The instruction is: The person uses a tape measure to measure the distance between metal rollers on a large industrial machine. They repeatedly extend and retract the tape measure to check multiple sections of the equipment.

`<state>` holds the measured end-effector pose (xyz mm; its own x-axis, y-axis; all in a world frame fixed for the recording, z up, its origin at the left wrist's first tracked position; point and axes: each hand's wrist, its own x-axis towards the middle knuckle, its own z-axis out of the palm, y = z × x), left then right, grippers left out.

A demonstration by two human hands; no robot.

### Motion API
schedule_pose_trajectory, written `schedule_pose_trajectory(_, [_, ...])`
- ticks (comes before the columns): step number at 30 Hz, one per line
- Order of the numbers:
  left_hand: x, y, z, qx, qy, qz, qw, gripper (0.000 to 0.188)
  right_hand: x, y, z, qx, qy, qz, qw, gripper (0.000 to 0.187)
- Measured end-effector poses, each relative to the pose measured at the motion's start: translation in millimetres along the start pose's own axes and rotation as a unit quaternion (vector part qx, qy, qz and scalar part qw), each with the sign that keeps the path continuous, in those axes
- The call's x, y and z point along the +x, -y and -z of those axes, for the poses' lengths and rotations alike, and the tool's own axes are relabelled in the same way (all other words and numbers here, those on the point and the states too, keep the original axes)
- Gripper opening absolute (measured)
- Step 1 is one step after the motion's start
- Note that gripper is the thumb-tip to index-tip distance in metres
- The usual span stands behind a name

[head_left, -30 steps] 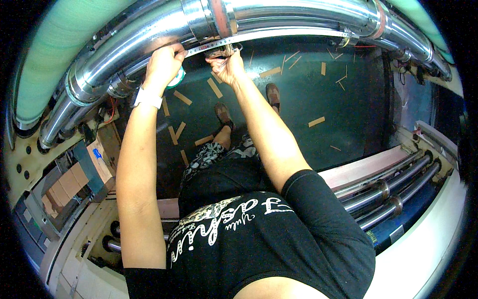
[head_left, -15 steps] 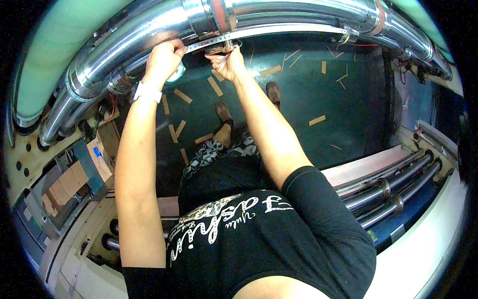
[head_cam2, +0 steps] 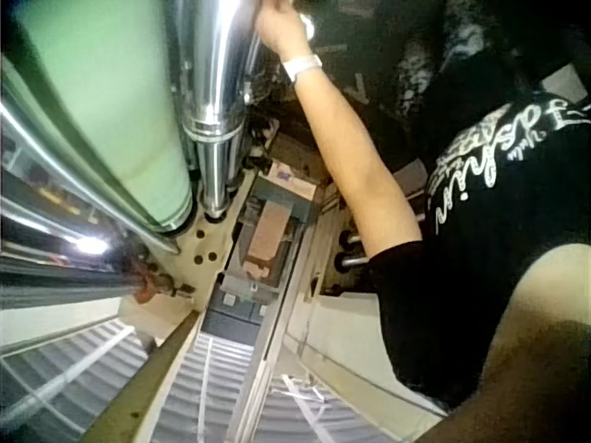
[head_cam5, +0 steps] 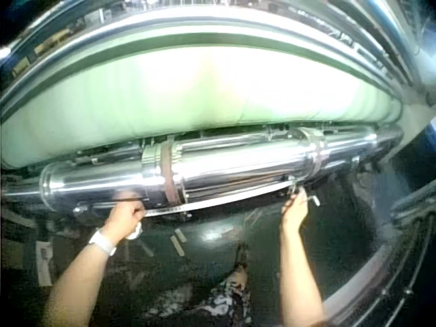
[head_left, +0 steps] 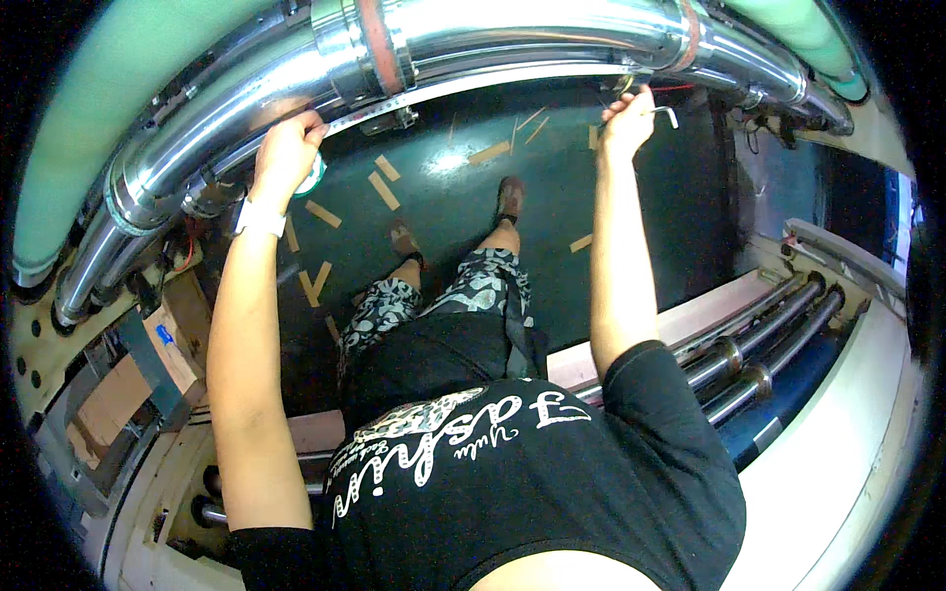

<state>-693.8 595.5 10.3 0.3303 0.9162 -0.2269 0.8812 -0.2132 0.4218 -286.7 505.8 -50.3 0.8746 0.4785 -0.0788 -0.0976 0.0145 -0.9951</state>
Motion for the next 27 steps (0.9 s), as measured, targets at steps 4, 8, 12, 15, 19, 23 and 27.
schedule_pose_trajectory(4, [-1, -3, -3, -0.009, -0.005, 0.001, 1.000, 0.018, 60, -2, 12, -0.078, 0.060, 0.038, 0.994, 0.021])
schedule_pose_trajectory(8, [-7, -3, -5, 0.008, -0.048, -0.022, 0.999, 0.018, 66, 3, 8, -0.077, 0.077, 0.050, 0.993, 0.005])
schedule_pose_trajectory(12, [-14, -21, -10, -0.040, -0.039, -0.037, 0.998, 0.025, 73, 0, 10, -0.022, 0.088, 0.015, 0.996, 0.011])
schedule_pose_trajectory(15, [-13, -48, -16, -0.070, -0.034, -0.030, 0.997, 0.034, 67, 4, 9, -0.014, 0.089, 0.013, 0.996, 0.017])
schedule_pose_trajectory(19, [1, -56, -39, -0.034, -0.096, -0.005, 0.995, 0.034, 70, -2, 8, -0.019, 0.088, 0.011, 0.996, 0.016])
schedule_pose_trajectory(23, [-4, -82, -31, 0.010, -0.147, 0.021, 0.989, 0.037, 70, -3, 10, -0.016, 0.090, 0.004, 0.996, 0.015])
schedule_pose_trajectory(27, [3, -76, -41, 0.070, -0.137, 0.074, 0.985, 0.039, 68, -3, 9, -0.038, 0.088, 0.028, 0.995, 0.012])
